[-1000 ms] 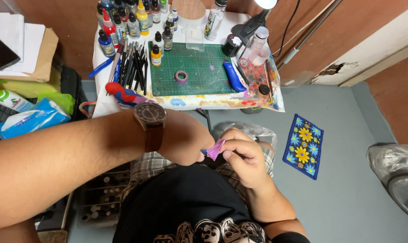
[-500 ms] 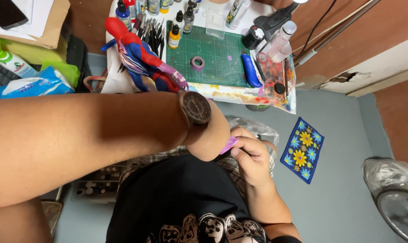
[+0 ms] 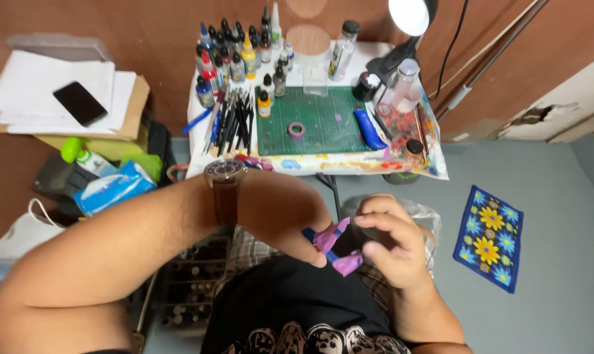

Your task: Applying small pieces of purple material to a Spider-Man action figure at a workbench

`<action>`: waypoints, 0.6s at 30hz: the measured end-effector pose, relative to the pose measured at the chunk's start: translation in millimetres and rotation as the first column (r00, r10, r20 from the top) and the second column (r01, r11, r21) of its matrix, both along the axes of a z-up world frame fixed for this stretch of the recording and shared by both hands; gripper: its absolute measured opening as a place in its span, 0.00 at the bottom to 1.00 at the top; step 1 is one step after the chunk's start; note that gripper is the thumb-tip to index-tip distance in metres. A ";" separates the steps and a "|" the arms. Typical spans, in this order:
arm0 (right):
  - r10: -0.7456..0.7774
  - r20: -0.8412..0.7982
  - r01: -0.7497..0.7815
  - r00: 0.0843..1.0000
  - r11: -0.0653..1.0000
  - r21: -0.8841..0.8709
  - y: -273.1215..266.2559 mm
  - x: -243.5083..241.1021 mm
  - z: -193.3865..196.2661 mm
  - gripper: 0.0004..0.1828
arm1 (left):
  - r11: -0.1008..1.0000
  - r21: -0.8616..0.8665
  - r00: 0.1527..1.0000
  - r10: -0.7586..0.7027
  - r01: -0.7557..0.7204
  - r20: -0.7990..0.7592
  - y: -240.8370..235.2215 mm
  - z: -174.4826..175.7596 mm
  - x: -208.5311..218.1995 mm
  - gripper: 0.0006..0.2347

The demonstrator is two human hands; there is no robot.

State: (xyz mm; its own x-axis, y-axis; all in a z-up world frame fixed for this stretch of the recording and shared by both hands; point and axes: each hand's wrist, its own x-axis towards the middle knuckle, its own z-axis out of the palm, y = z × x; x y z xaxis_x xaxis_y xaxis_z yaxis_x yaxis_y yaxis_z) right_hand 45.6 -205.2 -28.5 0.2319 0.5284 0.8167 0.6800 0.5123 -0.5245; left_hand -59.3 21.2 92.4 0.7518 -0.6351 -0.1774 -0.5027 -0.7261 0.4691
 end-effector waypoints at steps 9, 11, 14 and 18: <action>0.142 0.176 -0.089 0.974 0.956 -0.280 -10.4 -4.6 14.8 0.33 | 0.998 -0.068 0.999 0.019 -0.017 0.031 9.7 -23.4 6.6 0.20; 0.131 0.163 -0.080 0.978 0.954 -0.289 -4.4 -7.1 13.8 0.31 | 0.995 -0.101 1.000 -0.001 0.003 0.022 11.2 -20.2 8.2 0.21; 0.203 0.038 -0.201 0.979 0.979 -0.041 8.3 -6.8 10.4 0.29 | 0.981 -0.049 0.951 0.169 -0.188 -0.261 14.6 -12.6 13.1 0.15; 0.209 0.044 -0.208 0.977 0.978 -0.020 11.2 -0.5 5.0 0.25 | 0.977 -0.142 0.969 0.127 -0.158 -0.210 19.5 -19.7 17.2 0.15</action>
